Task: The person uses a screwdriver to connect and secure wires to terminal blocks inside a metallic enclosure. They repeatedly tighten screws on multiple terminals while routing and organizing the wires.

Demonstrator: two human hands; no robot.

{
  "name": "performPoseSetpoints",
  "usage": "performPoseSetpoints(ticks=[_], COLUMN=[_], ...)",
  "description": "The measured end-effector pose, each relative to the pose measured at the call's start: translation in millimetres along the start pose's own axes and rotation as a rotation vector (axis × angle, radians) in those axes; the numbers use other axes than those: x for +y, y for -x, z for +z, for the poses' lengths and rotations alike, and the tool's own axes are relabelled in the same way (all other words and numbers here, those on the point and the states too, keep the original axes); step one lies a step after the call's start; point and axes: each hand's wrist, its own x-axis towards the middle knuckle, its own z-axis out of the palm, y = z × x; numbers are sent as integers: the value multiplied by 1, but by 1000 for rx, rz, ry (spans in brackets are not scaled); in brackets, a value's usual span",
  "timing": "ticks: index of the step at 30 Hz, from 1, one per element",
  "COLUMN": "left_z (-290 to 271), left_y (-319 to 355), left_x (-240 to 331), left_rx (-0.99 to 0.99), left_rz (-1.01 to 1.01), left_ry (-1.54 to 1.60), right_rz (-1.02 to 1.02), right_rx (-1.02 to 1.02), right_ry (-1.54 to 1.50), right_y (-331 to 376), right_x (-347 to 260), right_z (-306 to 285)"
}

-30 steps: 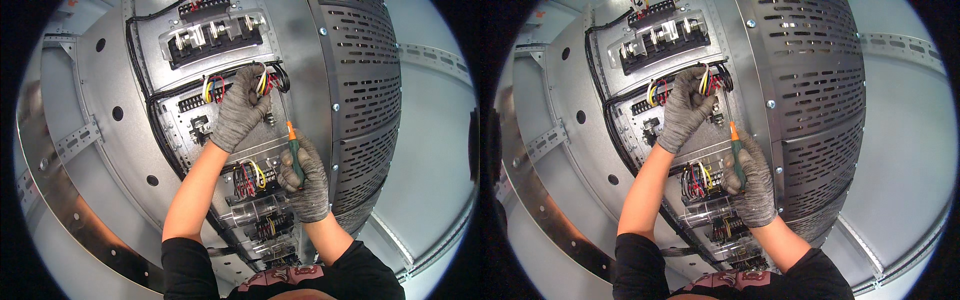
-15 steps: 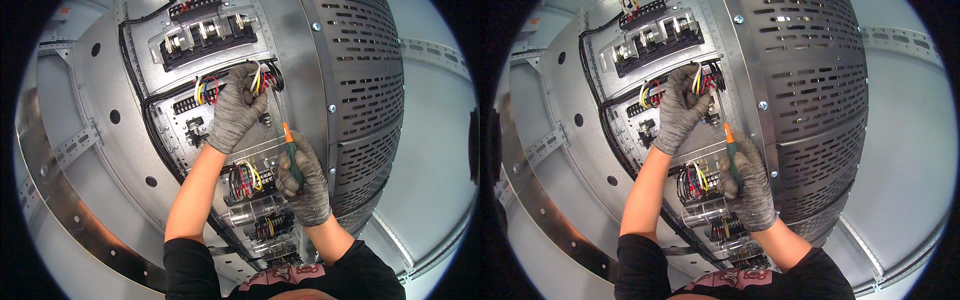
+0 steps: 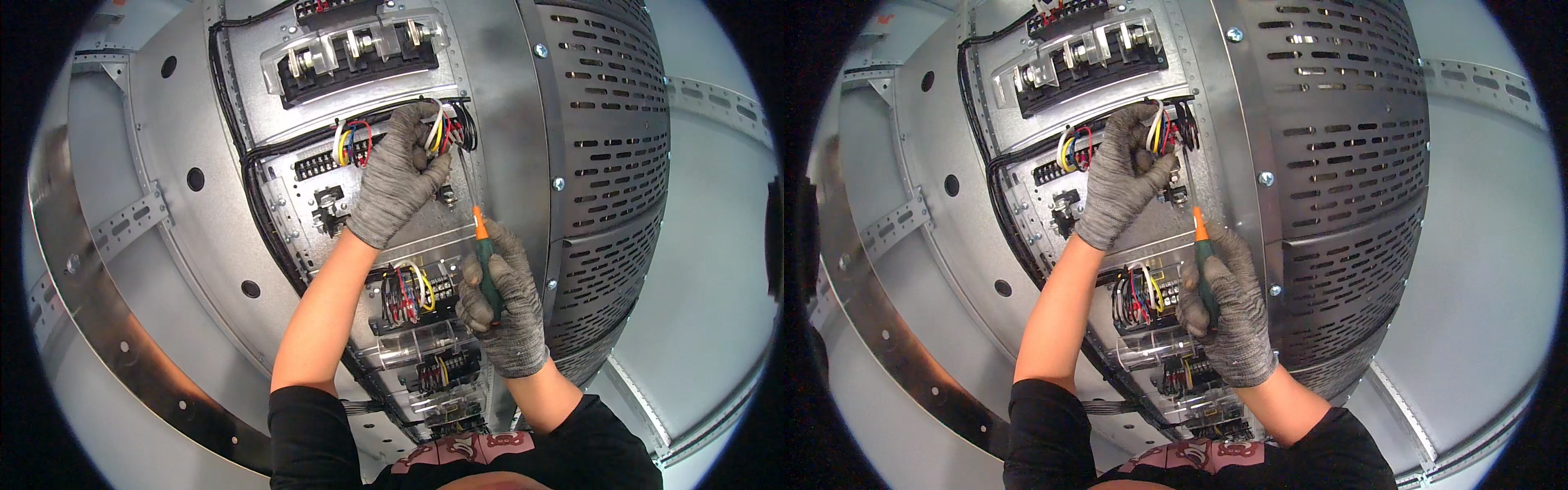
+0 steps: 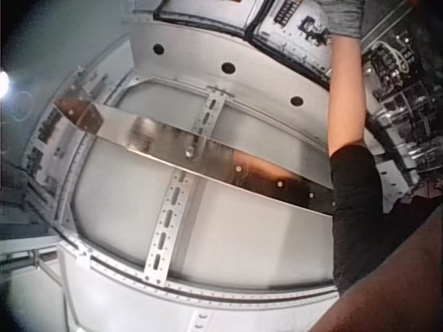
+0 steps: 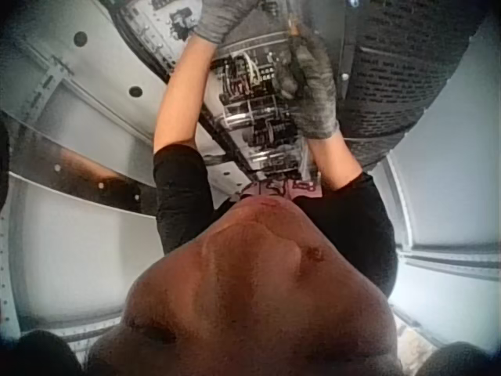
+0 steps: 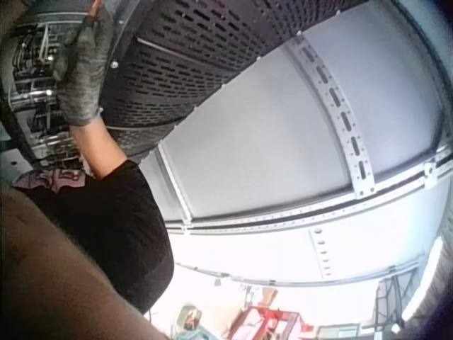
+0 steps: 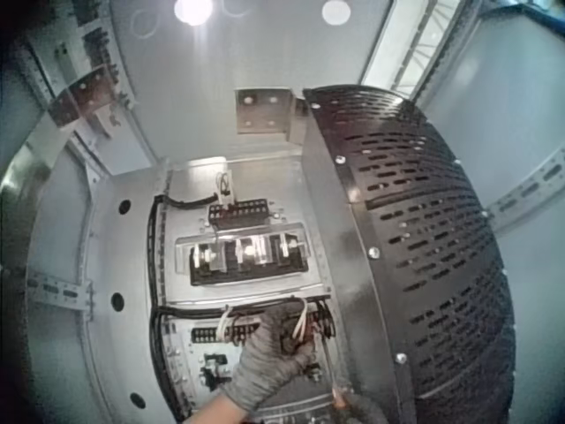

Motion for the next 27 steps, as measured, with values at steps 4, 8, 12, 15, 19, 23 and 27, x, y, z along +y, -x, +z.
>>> performPoseSetpoints(ticks=[4, 8, 12, 15, 19, 23, 27], left_z=[-1, -1, 1, 0, 5, 11, 10], left_y=[0, 0, 0, 1, 3, 2, 0], left_x=[7, -2, 0, 5, 3, 20, 15], left_rx=[-6, 37, 43, 21, 83, 120, 154], left_rz=[-60, -18, -61, -110, -36, -188, -105], left_ry=[55, 119, 139, 127, 206, 204, 207], right_rz=[1, 12, 3, -3, 25, -5, 7], right_rx=[40, 17, 1, 14, 27, 17, 36], right_ry=[28, -5, -27, 63, 236, 310, 290], right_y=[-2, -8, -9, -11, -10, -12, -12], right_x=[0, 0, -1, -4, -4, 1, 1], right_z=[-1, 0, -3, -2, 2, -1, 0])
